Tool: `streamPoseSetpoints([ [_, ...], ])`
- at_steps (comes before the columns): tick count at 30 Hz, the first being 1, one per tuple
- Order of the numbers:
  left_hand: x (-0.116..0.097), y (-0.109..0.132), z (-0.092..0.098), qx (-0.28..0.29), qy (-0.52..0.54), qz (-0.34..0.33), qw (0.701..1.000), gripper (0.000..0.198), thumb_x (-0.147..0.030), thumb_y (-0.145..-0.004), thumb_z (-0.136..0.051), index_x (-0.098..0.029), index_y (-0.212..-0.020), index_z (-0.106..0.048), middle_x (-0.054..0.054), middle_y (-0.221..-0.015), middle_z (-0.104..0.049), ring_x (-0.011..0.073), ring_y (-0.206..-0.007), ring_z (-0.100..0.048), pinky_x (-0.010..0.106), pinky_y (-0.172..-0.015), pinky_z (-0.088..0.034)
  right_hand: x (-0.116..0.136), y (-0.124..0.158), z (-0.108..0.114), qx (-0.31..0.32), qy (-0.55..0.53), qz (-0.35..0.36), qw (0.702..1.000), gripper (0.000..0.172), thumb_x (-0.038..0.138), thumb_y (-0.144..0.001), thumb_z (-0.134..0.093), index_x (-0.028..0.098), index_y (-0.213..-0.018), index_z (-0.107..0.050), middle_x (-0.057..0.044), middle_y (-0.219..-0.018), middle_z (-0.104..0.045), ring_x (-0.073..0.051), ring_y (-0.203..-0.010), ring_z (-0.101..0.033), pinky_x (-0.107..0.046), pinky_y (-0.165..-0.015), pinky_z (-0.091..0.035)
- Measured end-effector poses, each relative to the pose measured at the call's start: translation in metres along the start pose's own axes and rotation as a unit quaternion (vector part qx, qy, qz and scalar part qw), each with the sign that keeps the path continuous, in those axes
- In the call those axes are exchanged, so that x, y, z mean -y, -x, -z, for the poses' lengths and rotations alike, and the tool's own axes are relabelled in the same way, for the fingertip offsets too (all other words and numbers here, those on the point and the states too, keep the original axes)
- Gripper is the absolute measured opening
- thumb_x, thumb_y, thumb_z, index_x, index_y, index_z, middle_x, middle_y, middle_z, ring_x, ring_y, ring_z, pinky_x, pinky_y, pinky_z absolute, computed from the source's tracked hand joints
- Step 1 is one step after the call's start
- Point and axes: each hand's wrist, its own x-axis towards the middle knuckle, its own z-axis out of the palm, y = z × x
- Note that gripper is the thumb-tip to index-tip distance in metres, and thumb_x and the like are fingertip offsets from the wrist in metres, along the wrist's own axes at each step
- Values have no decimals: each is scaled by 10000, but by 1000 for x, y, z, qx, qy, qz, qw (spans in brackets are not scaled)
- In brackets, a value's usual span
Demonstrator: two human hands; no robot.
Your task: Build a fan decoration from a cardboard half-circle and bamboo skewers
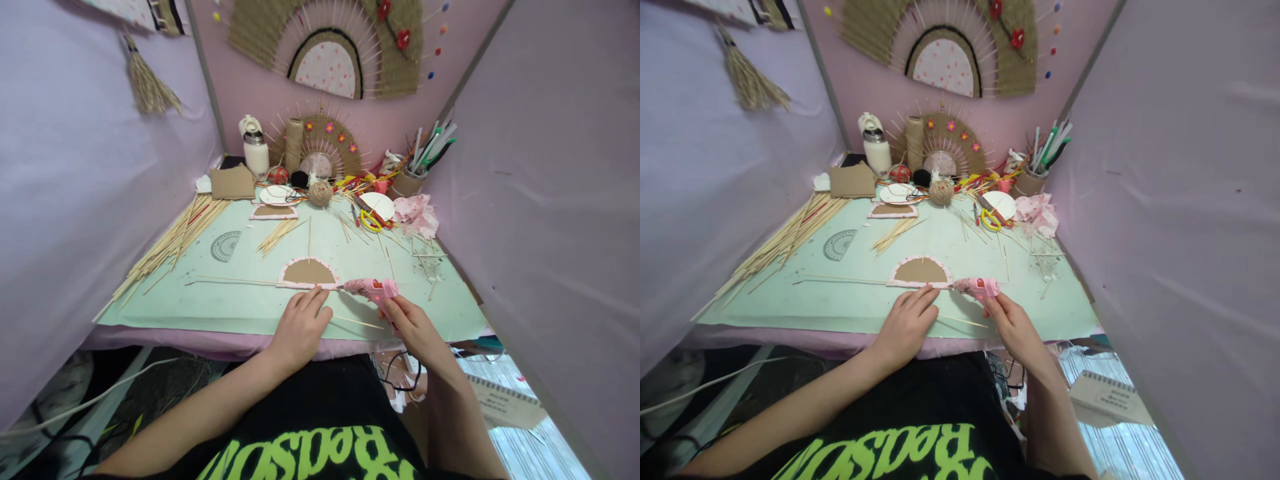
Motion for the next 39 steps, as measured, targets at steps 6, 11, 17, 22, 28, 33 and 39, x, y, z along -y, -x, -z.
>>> streamPoseSetpoints([
  [6, 0, 1, -1, 4, 1, -1, 1000, 134, -123, -905, -505, -164, -910, -633, 107, -1341, -608, 269, -1295, -502, 407, -1004, -414, 2, 1, 1, 3, 2, 2, 1000, 467, 591, -904, -408, 185, -743, -574, 16, -609, -481, -147, -582, -450, -269, -576, -376],
  [11, 1, 1, -1, 4, 3, 1, 1000, 134, -128, -908, -504, -169, -910, -632, 103, -1350, -602, 264, -1299, -496, 403, -1007, -413, 6, 3, 2, 1, 4, -5, 1000, 463, 590, -904, -412, 190, -728, -567, 14, -598, -486, -153, -600, -464, -265, -571, -377],
  [17, 0, 1, 0, 9, 6, 4, 1000, 147, -113, -900, -501, -168, -914, -636, 108, -1344, -606, 265, -1295, -502, 410, -999, -422, 6, 3, 4, -1, 15, 1, 1000, 446, 574, -906, -408, 197, -728, -567, 20, -574, -472, -158, -594, -468, -272, -580, -378],
  [22, 0, 1, 1, 15, 15, 7, 1000, 154, -111, -898, -498, -170, -923, -639, 116, -1354, -597, 266, -1309, -487, 420, -1001, -427, 7, 3, 4, -11, 27, 9, 1000, 444, 572, -913, -407, 202, -731, -574, 16, -564, -489, -171, -605, -492, -280, -583, -389],
  [28, 0, 0, 2, 17, 12, 6, 1000, 156, -108, -902, -489, -174, -898, -631, 113, -1350, -599, 266, -1305, -490, 410, -979, -432, 3, 6, 9, -64, 59, 21, 996, 472, 602, -908, -404, 198, -779, -612, -20, -642, -576, -189, -641, -526, -290, -612, -403],
  [33, 0, 0, 2, 0, 16, -1, 1000, 166, -85, -894, -485, -169, -880, -627, 117, -1336, -604, 263, -1292, -492, 402, -980, -418, -28, -14, 25, -194, 201, 54, 959, 476, 544, -923, -400, 156, -1024, -658, -116, -834, -654, -250, -764, -553, -351, -714, -419],
  [39, 1, -4, 7, -50, 62, 15, 997, 220, -85, -918, -454, -186, -871, -644, 65, -1037, -685, 188, -980, -591, 338, -833, -432, -84, -42, 36, -282, 389, 20, 877, 470, 438, -913, -416, 65, -1045, -669, -213, -867, -626, -327, -844, -537, -478, -784, -415],
])
